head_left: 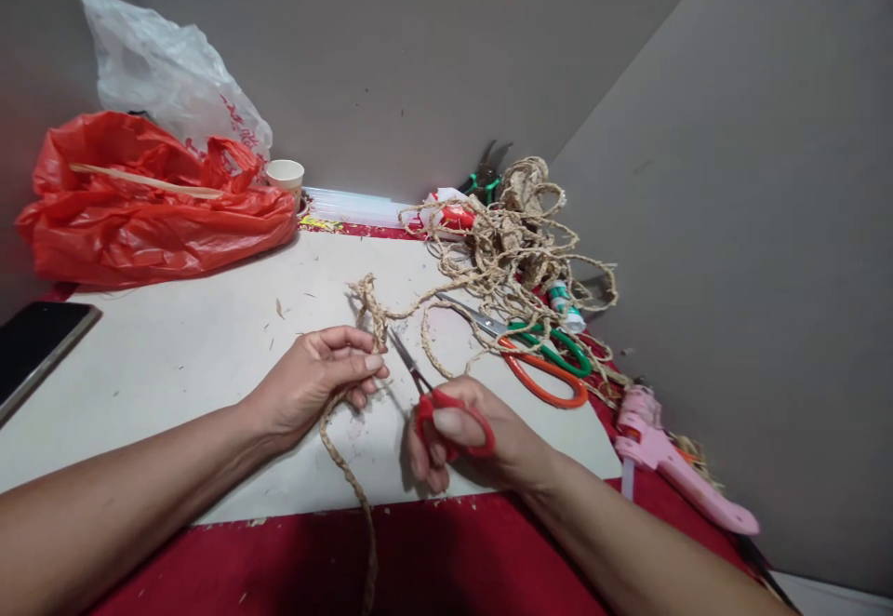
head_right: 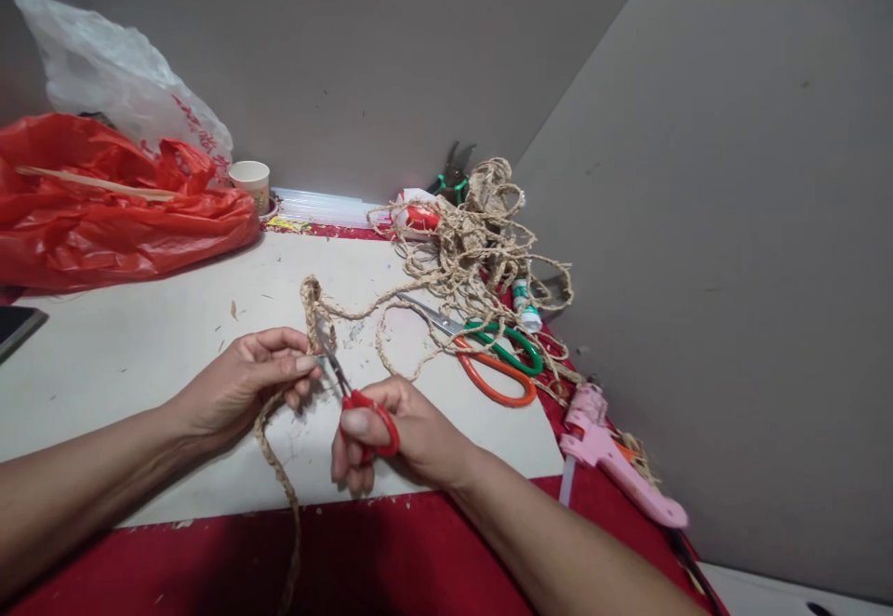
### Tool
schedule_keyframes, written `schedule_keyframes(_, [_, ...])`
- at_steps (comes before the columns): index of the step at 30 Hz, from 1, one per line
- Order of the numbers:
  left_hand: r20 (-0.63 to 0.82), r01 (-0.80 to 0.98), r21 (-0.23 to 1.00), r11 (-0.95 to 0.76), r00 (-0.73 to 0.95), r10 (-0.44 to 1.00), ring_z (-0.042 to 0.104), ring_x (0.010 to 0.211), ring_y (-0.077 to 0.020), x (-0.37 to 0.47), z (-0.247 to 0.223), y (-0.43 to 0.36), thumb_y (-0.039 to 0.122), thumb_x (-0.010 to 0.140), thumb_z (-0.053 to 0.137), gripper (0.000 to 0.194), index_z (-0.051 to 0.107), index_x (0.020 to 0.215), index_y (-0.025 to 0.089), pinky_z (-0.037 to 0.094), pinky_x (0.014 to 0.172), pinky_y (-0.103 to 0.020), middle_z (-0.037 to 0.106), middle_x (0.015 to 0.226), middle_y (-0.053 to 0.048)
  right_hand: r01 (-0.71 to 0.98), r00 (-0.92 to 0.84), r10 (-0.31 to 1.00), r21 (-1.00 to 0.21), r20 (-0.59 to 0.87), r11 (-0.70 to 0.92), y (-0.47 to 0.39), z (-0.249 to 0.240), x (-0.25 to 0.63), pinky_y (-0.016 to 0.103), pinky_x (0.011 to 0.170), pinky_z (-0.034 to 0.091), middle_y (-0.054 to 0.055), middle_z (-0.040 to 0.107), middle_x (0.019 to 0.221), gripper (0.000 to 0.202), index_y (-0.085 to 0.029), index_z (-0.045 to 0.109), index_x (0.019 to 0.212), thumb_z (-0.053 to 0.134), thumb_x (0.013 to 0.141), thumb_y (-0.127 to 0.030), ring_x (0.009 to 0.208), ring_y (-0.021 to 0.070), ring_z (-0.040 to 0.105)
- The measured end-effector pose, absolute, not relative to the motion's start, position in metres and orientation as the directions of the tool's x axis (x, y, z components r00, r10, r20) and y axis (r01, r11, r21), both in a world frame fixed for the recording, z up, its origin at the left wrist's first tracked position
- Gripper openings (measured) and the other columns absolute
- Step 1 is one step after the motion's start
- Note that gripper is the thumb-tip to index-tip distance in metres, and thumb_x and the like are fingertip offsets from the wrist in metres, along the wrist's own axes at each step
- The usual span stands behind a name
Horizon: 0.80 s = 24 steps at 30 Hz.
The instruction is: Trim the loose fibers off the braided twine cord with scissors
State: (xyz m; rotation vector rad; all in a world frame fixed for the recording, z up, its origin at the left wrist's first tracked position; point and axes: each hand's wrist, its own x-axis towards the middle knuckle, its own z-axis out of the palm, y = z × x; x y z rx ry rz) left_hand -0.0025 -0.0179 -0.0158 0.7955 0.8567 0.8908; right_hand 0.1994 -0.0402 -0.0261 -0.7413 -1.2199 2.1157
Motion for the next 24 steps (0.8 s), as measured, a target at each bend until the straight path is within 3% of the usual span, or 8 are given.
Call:
schedule_keyframes(8, [-0.289, -0.217, 0.905, 0.365, 0.315, 0.904, 0.053, 0.045, -0.0077, 0.000, -0.013, -0.020, 0.024, 0.069, 0.076, 0.025, 0.058, 0.083, 0.013, 0.045, 0.045, -0.020, 0.061, 0.056, 0.001, -0.252, -0.746, 0.632, -0.790, -0.208, -0.558, -0.037, -0.034, 0.198, 0.018, 0.031, 0.040, 0.009, 0.067, 0.056, 0.044, -0.010, 0.058, 0.055, 0.067, 0.077, -0.047, 0.036, 0.0122, 0.057])
schedule_keyframes(15, [-0.270, -0.281, 0.888, 0.363, 0.320, 0.908, 0.053, 0.044, -0.0082, -0.001, -0.016, -0.021, 0.023, 0.069, 0.076, 0.025, 0.057, 0.083, 0.016, 0.045, 0.046, -0.020, 0.060, 0.054, 0.003, -0.310, -0.809, 0.558, -0.671, -0.185, -0.673, -0.037, -0.038, 0.201, 0.017, 0.027, 0.037, 0.010, 0.069, 0.059, 0.044, -0.011, 0.057, 0.056, 0.062, 0.080, -0.047, 0.032, 0.0116, 0.055])
schedule_keyframes(24, [-0.258, -0.332, 0.865, 0.376, 0.348, 0.901, 0.056, 0.048, -0.0092, -0.002, -0.016, -0.021, 0.026, 0.072, 0.074, 0.025, 0.062, 0.090, 0.014, 0.046, 0.047, -0.022, 0.069, 0.068, -0.004, -0.354, -0.716, 0.674, -0.738, -0.182, -0.575, -0.036, -0.032, 0.200, 0.014, 0.026, 0.030, 0.007, 0.063, 0.047, 0.045, -0.012, 0.052, 0.049, 0.065, 0.080, -0.042, 0.026, 0.0068, 0.045])
